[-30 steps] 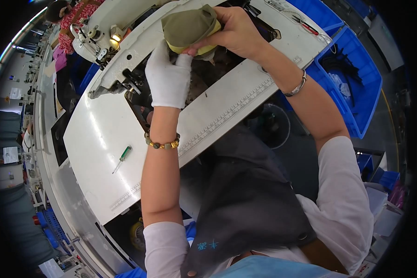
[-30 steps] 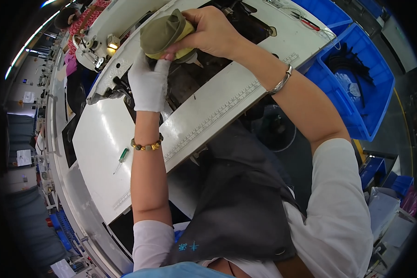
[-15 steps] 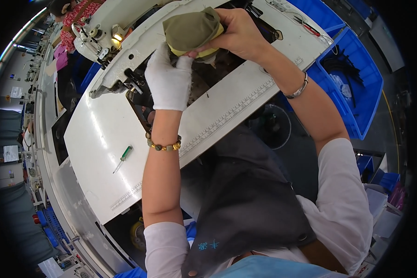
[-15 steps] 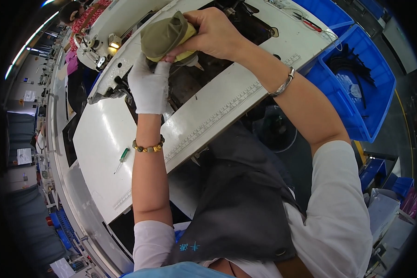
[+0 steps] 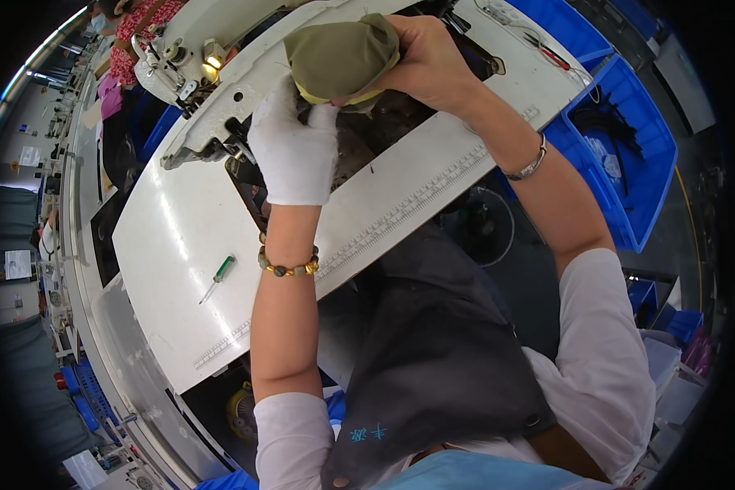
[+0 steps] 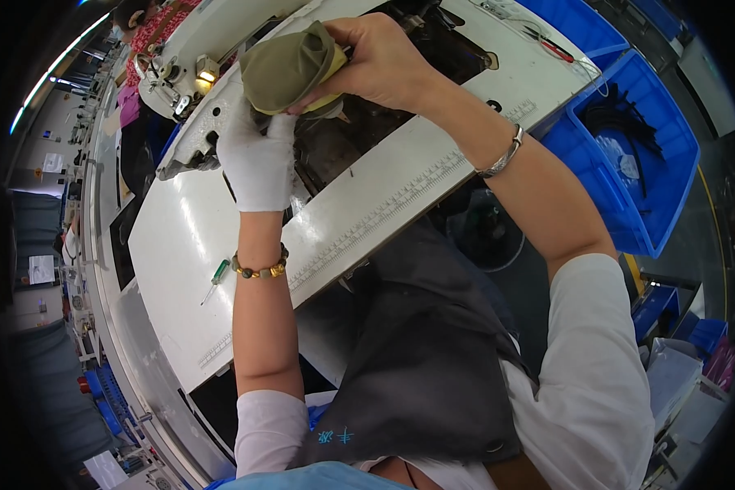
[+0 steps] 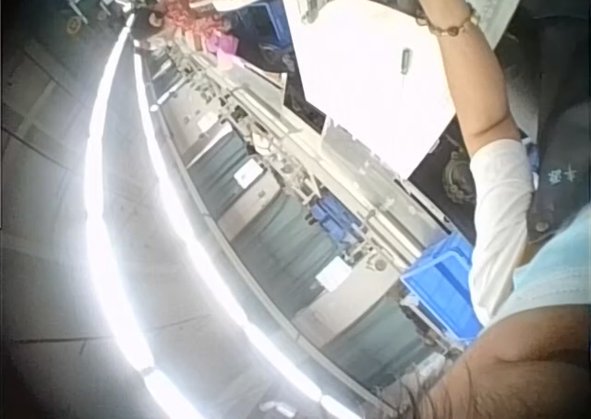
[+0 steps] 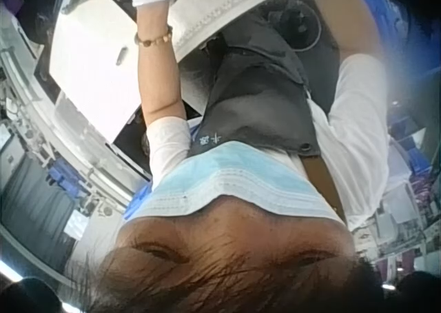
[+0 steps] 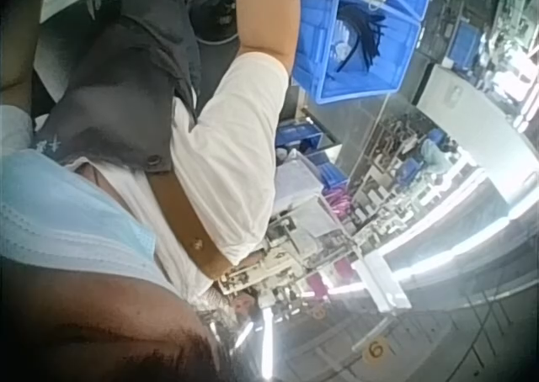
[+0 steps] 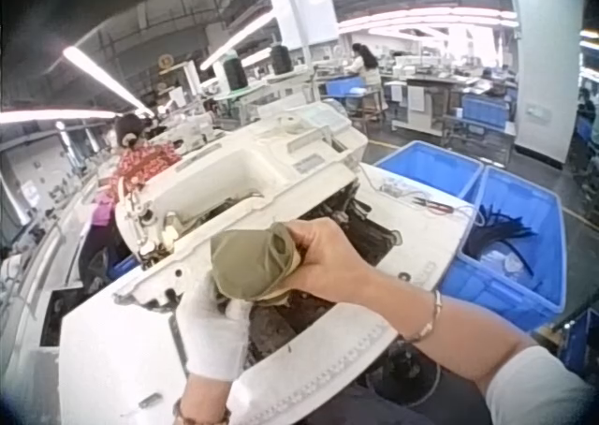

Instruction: Oiling and cleaning the internal components of an industrial sewing machine.

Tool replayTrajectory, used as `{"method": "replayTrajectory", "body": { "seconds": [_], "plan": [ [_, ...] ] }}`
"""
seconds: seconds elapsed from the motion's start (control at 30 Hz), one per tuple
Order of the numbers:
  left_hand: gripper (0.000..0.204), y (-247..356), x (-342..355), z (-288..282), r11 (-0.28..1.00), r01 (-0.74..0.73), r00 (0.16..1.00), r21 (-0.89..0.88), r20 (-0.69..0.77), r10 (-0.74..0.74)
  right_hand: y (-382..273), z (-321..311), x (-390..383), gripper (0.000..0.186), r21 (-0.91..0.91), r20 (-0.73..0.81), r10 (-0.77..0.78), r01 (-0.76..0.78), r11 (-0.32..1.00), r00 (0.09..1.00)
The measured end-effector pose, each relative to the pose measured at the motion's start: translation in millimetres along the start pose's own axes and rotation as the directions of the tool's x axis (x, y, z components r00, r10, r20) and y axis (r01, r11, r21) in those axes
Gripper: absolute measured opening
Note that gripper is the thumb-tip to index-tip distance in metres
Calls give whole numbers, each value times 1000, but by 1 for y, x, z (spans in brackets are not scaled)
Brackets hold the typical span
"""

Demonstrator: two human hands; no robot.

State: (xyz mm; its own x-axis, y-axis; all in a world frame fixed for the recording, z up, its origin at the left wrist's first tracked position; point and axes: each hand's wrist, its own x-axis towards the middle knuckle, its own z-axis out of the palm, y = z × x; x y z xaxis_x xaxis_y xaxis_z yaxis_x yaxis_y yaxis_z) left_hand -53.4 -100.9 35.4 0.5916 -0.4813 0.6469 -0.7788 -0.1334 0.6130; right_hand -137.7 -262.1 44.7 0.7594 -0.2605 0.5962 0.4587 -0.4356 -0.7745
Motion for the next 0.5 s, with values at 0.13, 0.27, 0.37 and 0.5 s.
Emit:
{"method": "replayTrajectory", "body": {
  "seconds": [0.13, 0.27, 0.37, 0.5],
  "plan": [
    [29, 1, 0, -10, 1000, 13, 1000, 14, -19, -12, -7, 4, 4, 38, 88, 9, 2, -3, 996, 1000],
    [29, 2, -2, -19, 998, -2, 999, 68, -54, 6, -19, 10, 8, 28, 88, 25, 10, -12, 996, 1000],
    [28, 7, -2, -25, 998, 9, 999, 70, -51, -5, -18, 13, 7, 28, 125, 26, -6, 2, 992, 1000],
    [26, 9, -3, -29, 997, 1, 998, 80, -65, 5, -14, 16, 10, 28, 180, 50, -54, 44, 983, 997]
  ]
}}
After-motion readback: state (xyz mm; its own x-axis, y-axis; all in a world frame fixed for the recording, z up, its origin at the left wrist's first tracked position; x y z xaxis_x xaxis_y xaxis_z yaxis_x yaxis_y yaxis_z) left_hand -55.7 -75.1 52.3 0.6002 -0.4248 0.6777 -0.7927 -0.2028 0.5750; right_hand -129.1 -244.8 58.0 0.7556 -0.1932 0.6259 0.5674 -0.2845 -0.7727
